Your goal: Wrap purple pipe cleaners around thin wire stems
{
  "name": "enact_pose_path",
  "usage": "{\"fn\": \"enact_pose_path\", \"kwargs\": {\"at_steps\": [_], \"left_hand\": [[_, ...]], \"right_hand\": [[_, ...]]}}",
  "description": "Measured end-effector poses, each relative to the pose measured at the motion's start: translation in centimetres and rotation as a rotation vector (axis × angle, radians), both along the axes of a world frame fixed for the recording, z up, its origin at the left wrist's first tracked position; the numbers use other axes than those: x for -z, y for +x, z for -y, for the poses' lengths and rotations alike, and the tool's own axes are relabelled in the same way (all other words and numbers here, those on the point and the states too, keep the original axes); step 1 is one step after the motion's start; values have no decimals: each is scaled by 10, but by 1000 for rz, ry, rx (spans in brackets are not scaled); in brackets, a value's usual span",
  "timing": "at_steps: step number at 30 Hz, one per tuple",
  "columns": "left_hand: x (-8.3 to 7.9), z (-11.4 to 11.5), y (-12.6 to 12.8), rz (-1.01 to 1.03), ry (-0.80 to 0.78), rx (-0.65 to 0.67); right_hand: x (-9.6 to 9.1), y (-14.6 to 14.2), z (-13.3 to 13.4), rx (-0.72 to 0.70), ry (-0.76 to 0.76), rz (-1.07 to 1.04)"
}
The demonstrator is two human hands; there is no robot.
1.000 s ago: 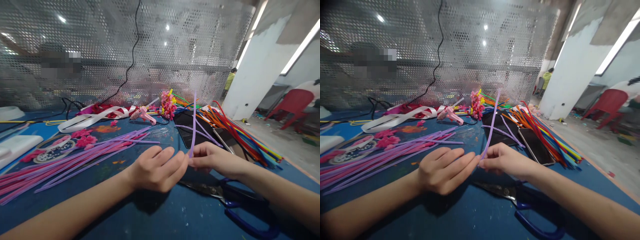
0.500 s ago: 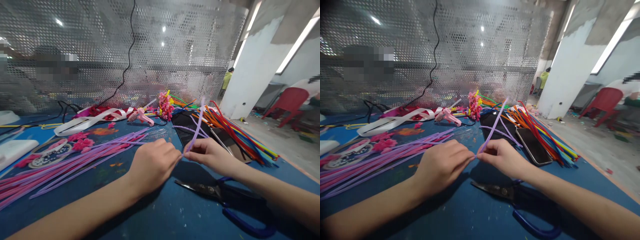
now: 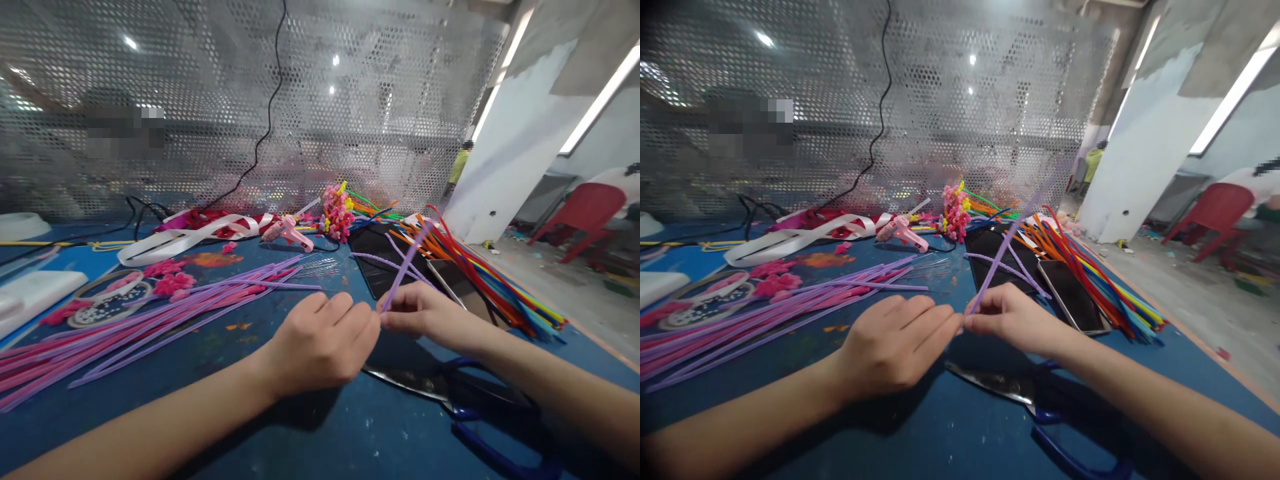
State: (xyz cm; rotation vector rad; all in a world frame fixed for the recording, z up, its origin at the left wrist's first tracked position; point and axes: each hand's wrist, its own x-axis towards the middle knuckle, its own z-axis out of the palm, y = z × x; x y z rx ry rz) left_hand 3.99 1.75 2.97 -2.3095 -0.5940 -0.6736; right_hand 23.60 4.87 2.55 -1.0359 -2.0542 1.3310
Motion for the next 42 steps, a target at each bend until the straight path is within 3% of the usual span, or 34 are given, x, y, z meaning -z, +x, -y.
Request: {"fn": "enact_pose_path", "kwargs": {"at_steps": [3, 7, 13, 16, 18, 19, 22, 24, 25, 26, 27, 28, 29, 31, 34, 35, 36, 37, 39, 40, 42], "left_hand": [[4, -2, -5, -79, 190, 58], [8, -8, -12, -86, 277, 193], [10, -11, -17, -85, 355, 258], [9, -9, -12, -60, 282, 232], [6, -8, -5, 21, 30, 113], [3, -8, -2, 98, -184, 32], [-8, -9, 6, 431, -1116, -152], [-14, -10, 9, 623, -1762, -179], [-16, -9, 10, 680, -2010, -173], [-16, -9, 10, 711, -2176, -165], [-15, -8, 10, 719, -2238, -156], [-13, -7, 10, 709, -2186, -147], [-11, -5, 10, 669, -2026, -137], [-5, -2, 7, 504, -1441, -115], [1, 1, 2, 158, -439, -42], [2, 2, 1, 77, -219, -22], [2, 3, 0, 33, -95, -23], [1, 3, 0, 26, -71, -48], [-2, 2, 2, 124, -305, -150], [-5, 1, 3, 210, -545, -197], [-11, -3, 4, 417, -1172, -232]], "right_hand": [[-1, 1, 0, 11, -396, -59], [2, 4, -1, -46, -703, -108], [6, 5, 0, -112, -876, -154], [7, 3, -1, -65, -782, -148], [7, 1, -1, 11, -559, -128], [8, 1, -1, 41, -403, -113], [10, 3, 0, 43, 198, -72], [14, 7, 0, -36, 666, -65], [17, 10, 0, -95, 884, -60], [20, 12, -1, -141, 1057, -48], [23, 13, -2, -196, 1162, -21], [25, 14, -3, -203, 1202, -24], [25, 14, -4, -178, 1173, -40], [23, 10, -4, -99, 949, -77], [14, 2, -2, -8, 445, -65], [12, 0, -1, 4, 298, -53], [11, -2, 0, 10, 192, -50], [11, -3, 0, 17, 142, -52], [13, -4, 2, 36, 242, -63], [15, -4, 3, 35, 375, -72], [19, -1, 4, -2, 704, -88]]}}
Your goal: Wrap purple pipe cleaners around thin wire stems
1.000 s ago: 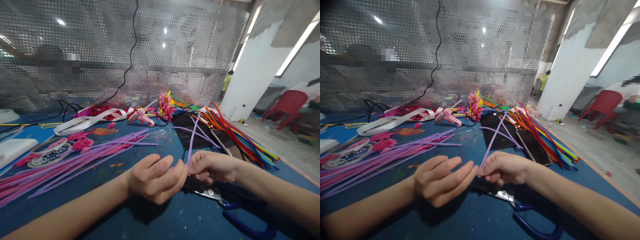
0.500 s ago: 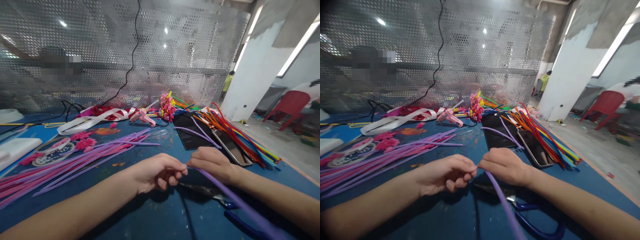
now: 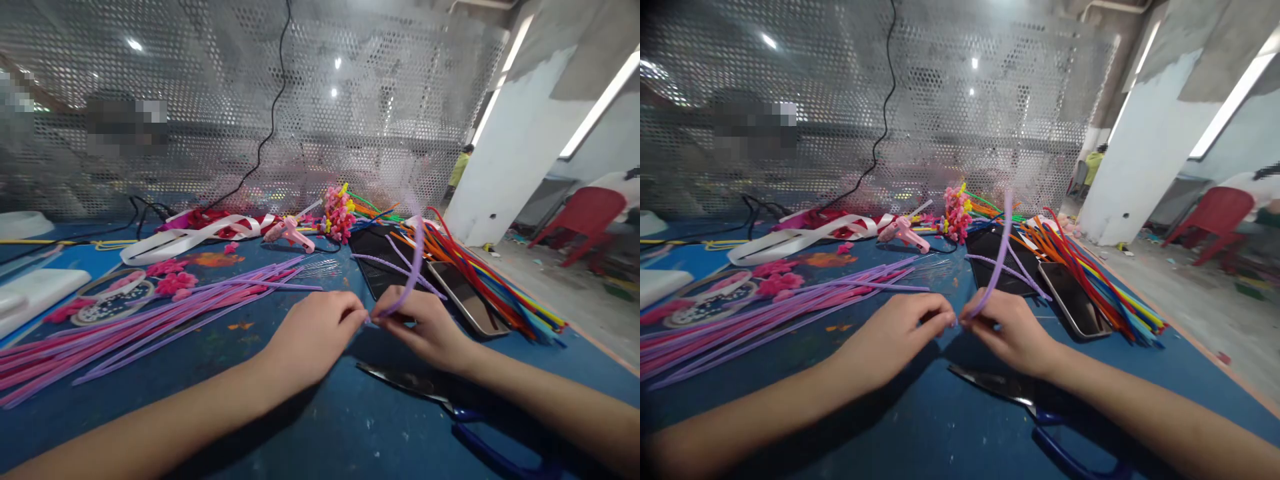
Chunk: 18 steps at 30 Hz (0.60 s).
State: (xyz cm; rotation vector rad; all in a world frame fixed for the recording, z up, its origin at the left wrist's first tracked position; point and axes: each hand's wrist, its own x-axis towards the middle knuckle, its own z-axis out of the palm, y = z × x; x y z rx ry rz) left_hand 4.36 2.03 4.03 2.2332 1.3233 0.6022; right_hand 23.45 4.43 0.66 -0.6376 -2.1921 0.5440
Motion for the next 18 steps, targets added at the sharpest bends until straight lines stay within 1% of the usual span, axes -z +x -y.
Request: {"fn": "enact_pose_path", "kwargs": {"at_steps": [2, 3, 4, 5, 6, 7, 8, 9, 10, 11, 13, 14, 15, 16, 17, 18], "left_hand": [[-4, -5, -1, 262, -622, 5], [-4, -7, -2, 358, -876, 16], [-4, -8, -2, 428, -1064, 25], [-3, -9, -3, 475, -1172, 30], [-1, -10, -3, 507, -1199, 33], [2, -9, -3, 529, -1149, 31], [4, -9, -2, 538, -1028, 19], [7, -7, -2, 519, -849, 8], [9, -6, -2, 464, -623, 10], [12, -4, -3, 373, -364, 29], [19, -1, -4, 111, 152, 104], [22, 0, -5, -28, 359, 144], [25, 1, -6, -147, 505, 167], [27, 1, -6, -235, 581, 165], [28, 1, -6, -285, 585, 141], [27, 1, -5, -290, 525, 101]], "right_hand": [[3, 4, 2, -61, 305, 37], [4, 6, 3, -94, 428, 68], [5, 8, 3, -114, 520, 106], [6, 9, 3, -123, 577, 134], [7, 10, 3, -122, 596, 139], [7, 10, 2, -109, 572, 120], [8, 10, 2, -88, 514, 85], [8, 8, 1, -61, 431, 52], [8, 6, 1, -31, 334, 32], [8, 4, 0, 0, 235, 23], [8, -2, 1, 62, 43, 36], [8, -4, 1, 86, -36, 41], [8, -6, 1, 99, -95, 42], [8, -7, 1, 102, -128, 39], [9, -8, 1, 97, -134, 39], [10, -8, 0, 90, -113, 47]]}}
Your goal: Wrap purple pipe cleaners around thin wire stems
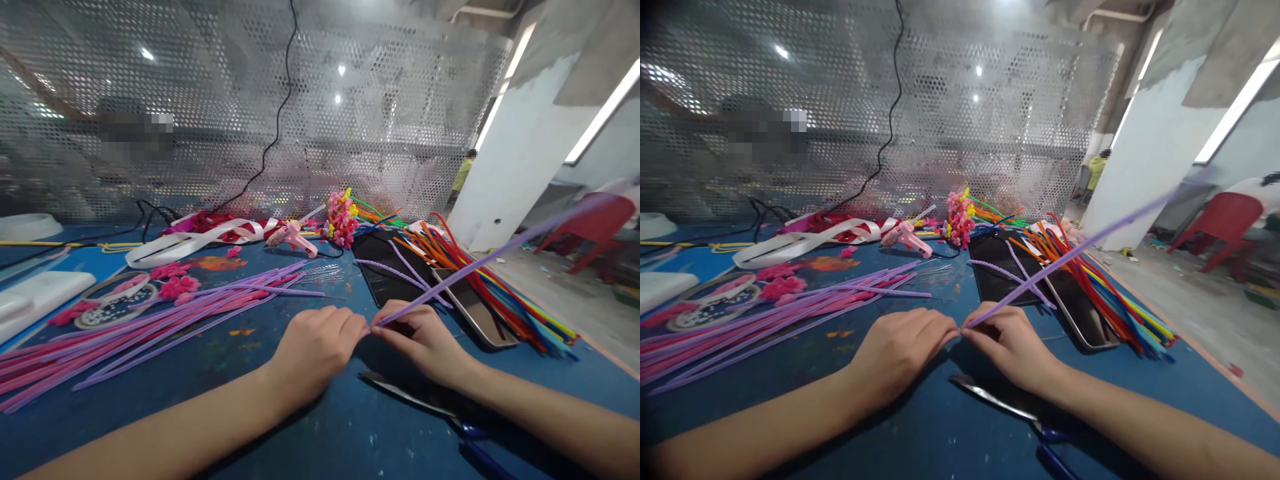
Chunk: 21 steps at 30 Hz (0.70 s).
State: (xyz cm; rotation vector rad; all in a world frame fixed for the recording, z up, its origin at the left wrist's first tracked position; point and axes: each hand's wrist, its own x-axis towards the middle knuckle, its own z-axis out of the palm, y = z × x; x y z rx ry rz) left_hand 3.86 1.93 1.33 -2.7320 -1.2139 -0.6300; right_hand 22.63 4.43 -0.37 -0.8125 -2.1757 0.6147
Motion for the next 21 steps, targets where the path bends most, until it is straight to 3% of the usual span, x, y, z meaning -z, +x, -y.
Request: {"fn": "enact_pose_path", "kwargs": {"at_steps": [2, 6, 8, 10, 14, 16, 21], "left_hand": [[-5, -2, 2, 129, -289, -94], [-16, -10, 4, 557, -1305, -156], [-17, -13, 3, 691, -1600, -127], [-13, -13, 3, 770, -1529, -104], [0, -8, 3, 687, -839, -65], [6, -4, 0, 615, -613, -21], [17, -1, -6, 563, -415, 67]], "right_hand": [[3, 1, -2, -31, 122, 30], [5, 7, -4, -134, 504, 69], [5, 10, -4, -176, 591, 39], [4, 11, -4, -165, 508, -7], [4, 6, -3, -59, 125, -43], [4, 3, -2, -22, 12, -37], [6, 1, 3, -50, -33, -15]]}}
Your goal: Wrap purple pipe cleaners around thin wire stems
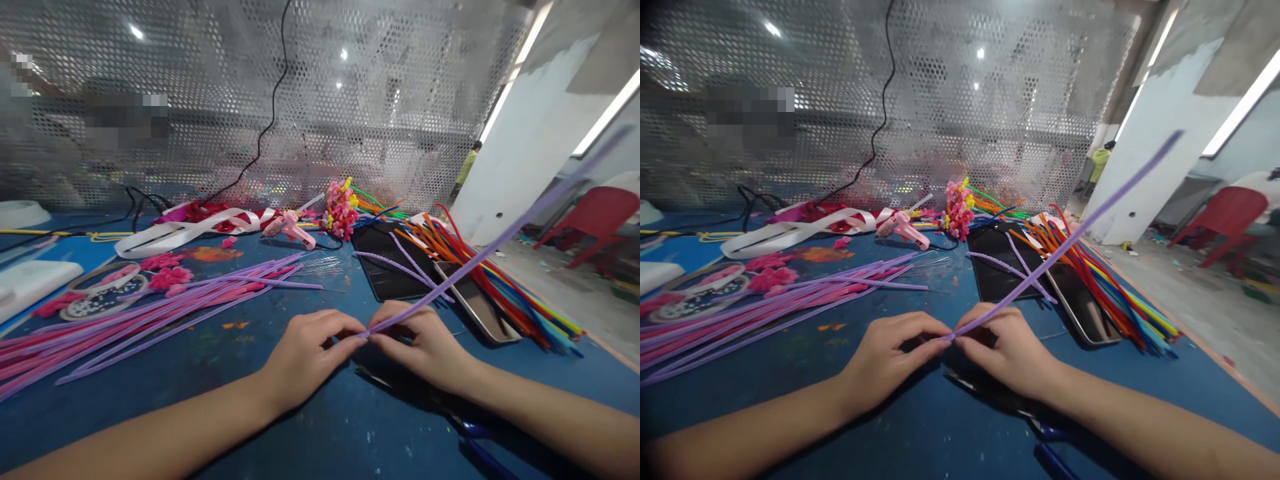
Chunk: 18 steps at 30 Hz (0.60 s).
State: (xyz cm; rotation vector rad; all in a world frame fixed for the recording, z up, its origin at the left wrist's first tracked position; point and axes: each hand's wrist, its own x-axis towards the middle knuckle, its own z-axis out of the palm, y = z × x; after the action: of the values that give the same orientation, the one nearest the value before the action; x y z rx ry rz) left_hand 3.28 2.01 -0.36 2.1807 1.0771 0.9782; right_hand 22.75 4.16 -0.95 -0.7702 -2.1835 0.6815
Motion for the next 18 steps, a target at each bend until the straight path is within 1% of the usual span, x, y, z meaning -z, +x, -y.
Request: {"fn": "enact_pose_path", "kwargs": {"at_steps": [2, 4, 7, 10, 13, 18], "left_hand": [[2, 1, 1, -8, 45, -6], [3, 1, 2, -24, 56, -33], [4, 2, 5, -44, 34, -90], [5, 3, 6, -40, 11, -124], [7, 3, 8, -23, -19, -139], [8, 3, 9, 12, -45, -164]], "right_hand": [[1, 0, 1, -23, 15, 5], [1, 0, 0, -20, 19, 19], [1, 0, 0, -2, 0, 36], [2, 1, -1, -18, -11, 13], [2, 3, -1, -49, 21, -3], [1, 6, -2, -55, 85, -26]]}}
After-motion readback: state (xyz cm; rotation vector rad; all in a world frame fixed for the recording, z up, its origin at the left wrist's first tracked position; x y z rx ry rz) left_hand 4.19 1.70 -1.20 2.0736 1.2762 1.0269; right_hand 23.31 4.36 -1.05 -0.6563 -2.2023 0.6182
